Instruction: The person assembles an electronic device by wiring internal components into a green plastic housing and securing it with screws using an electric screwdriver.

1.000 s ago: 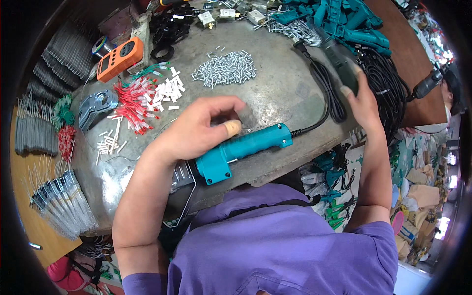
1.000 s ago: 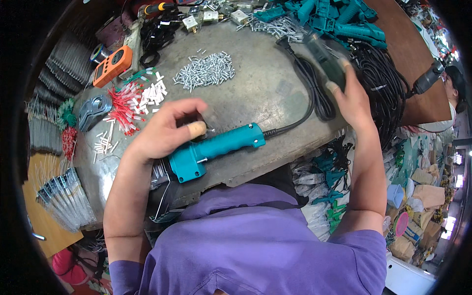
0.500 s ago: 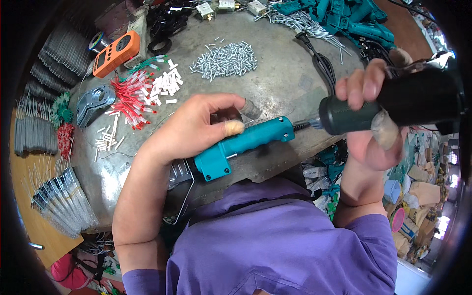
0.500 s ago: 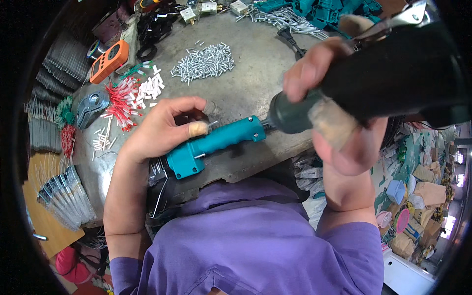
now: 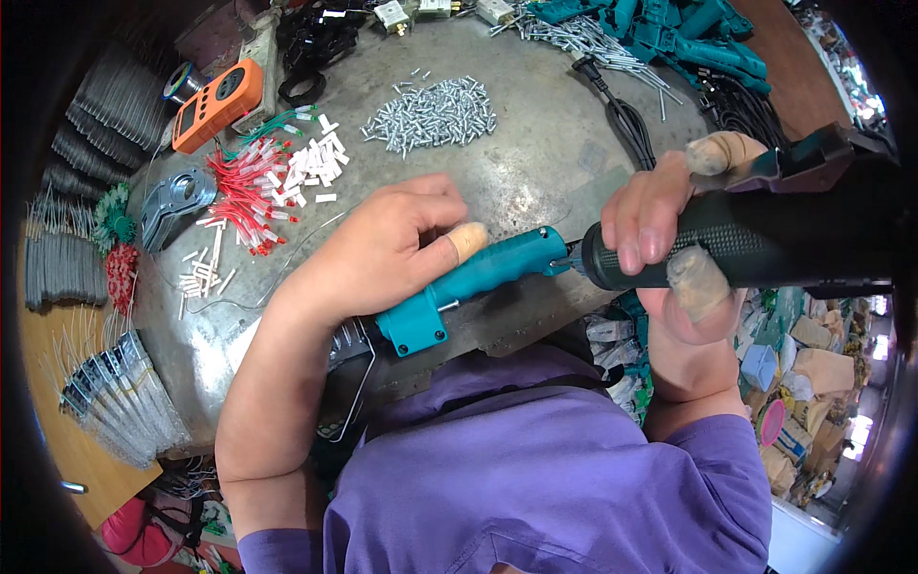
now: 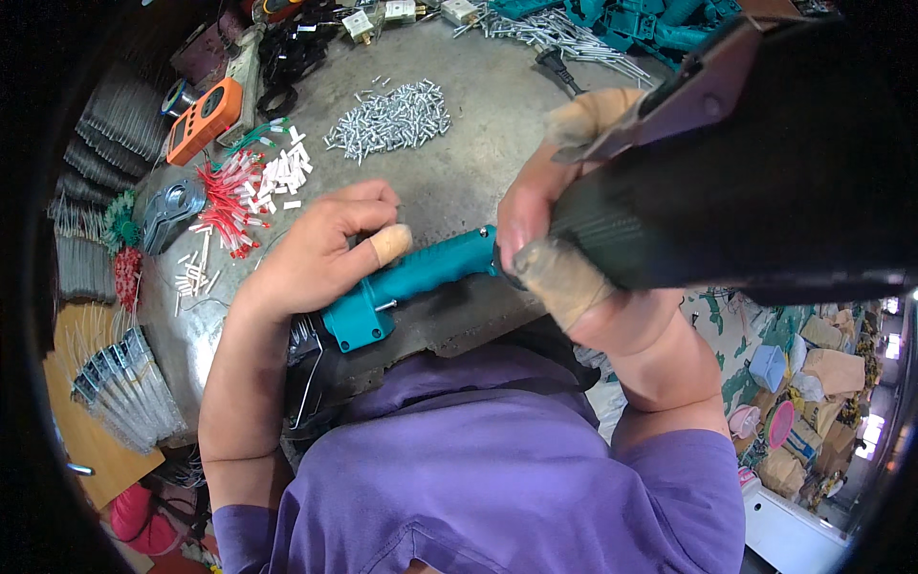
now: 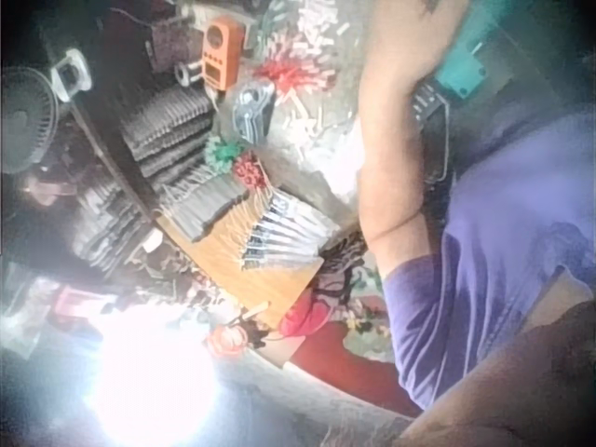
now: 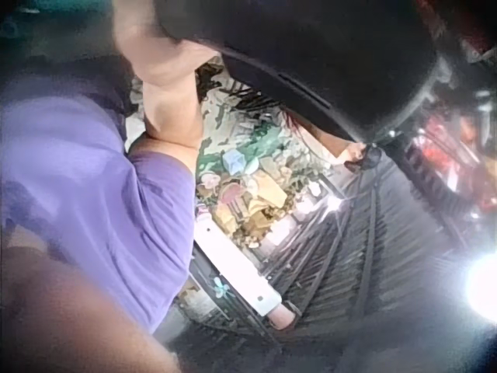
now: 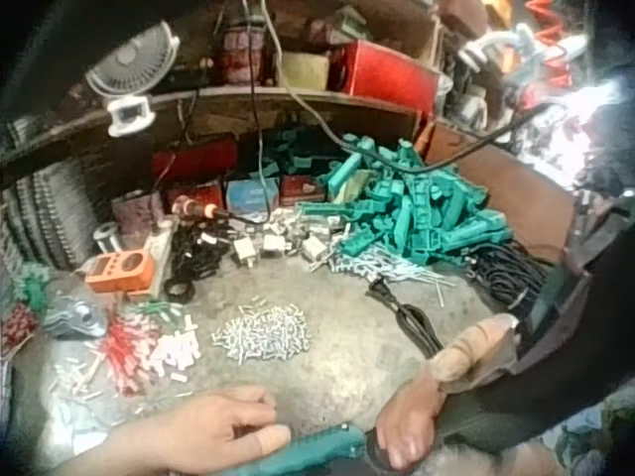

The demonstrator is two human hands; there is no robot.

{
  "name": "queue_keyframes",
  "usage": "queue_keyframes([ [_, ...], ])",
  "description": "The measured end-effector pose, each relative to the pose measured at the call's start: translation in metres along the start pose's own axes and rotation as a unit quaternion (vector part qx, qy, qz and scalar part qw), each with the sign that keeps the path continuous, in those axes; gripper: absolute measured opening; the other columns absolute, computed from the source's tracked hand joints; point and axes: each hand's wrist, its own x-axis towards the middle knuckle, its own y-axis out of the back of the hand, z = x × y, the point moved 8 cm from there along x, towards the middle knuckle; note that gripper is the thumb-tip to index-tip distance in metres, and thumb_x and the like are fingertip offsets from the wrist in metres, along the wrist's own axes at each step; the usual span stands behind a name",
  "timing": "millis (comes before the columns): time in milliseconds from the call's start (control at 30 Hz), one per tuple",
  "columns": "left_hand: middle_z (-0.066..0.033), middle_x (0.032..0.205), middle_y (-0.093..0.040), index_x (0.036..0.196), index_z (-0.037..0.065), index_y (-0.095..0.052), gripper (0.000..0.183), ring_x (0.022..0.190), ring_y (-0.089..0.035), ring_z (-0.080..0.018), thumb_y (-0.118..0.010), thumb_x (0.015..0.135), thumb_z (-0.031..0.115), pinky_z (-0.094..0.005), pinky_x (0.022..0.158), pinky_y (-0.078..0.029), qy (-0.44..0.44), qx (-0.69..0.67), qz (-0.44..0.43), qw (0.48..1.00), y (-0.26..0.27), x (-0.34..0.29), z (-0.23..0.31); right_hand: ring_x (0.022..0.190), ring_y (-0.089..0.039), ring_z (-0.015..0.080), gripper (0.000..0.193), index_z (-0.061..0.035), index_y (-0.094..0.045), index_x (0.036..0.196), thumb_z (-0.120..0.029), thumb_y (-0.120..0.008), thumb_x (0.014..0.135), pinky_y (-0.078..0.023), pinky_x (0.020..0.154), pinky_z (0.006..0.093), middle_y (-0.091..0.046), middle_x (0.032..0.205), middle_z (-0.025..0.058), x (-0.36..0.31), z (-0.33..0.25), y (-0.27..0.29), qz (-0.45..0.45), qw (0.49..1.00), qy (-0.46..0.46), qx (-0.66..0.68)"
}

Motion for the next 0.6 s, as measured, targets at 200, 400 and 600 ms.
queue_keyframes([
  [200,-0.0166,0.109,-0.055,0.109,0.006,-0.060,0.043,0.097,-0.058,-0.0376,-0.077,0.076,0.027,-0.0412,0.082,-0.048,0.051,0.099,0.011,0.994,0.002,-0.024,0.036,0.064,-0.053,0.0141,0.052,-0.0081,-0.040,0.113,-0.021,-0.078,0.079,-0.046,0.061,0.0285,-0.051,0.075,0.0020,-0.001,0.013,-0.009,0.077,0.994,-0.072,-0.039],
  [400,-0.0226,0.130,-0.052,0.128,0.017,-0.058,0.070,0.114,-0.055,-0.0398,-0.084,0.063,0.019,-0.0438,0.095,-0.047,0.086,0.199,0.008,0.976,-0.006,-0.068,0.040,0.056,-0.052,0.0128,0.056,-0.0130,-0.039,0.105,-0.027,-0.084,0.075,-0.044,0.056,0.0283,-0.050,0.067,-0.0006,0.002,0.017,-0.008,0.064,0.994,-0.081,-0.033],
  [600,-0.0244,0.128,-0.050,0.123,0.016,-0.060,0.060,0.112,-0.054,-0.0409,-0.080,0.067,0.016,-0.0449,0.096,-0.046,0.073,0.200,0.047,0.976,-0.006,-0.076,0.037,0.051,-0.052,0.0137,0.049,-0.0126,-0.044,0.102,-0.028,-0.082,0.076,-0.044,0.054,0.0303,-0.052,0.065,-0.0002,0.003,0.024,-0.008,0.071,0.992,-0.105,0.003],
])
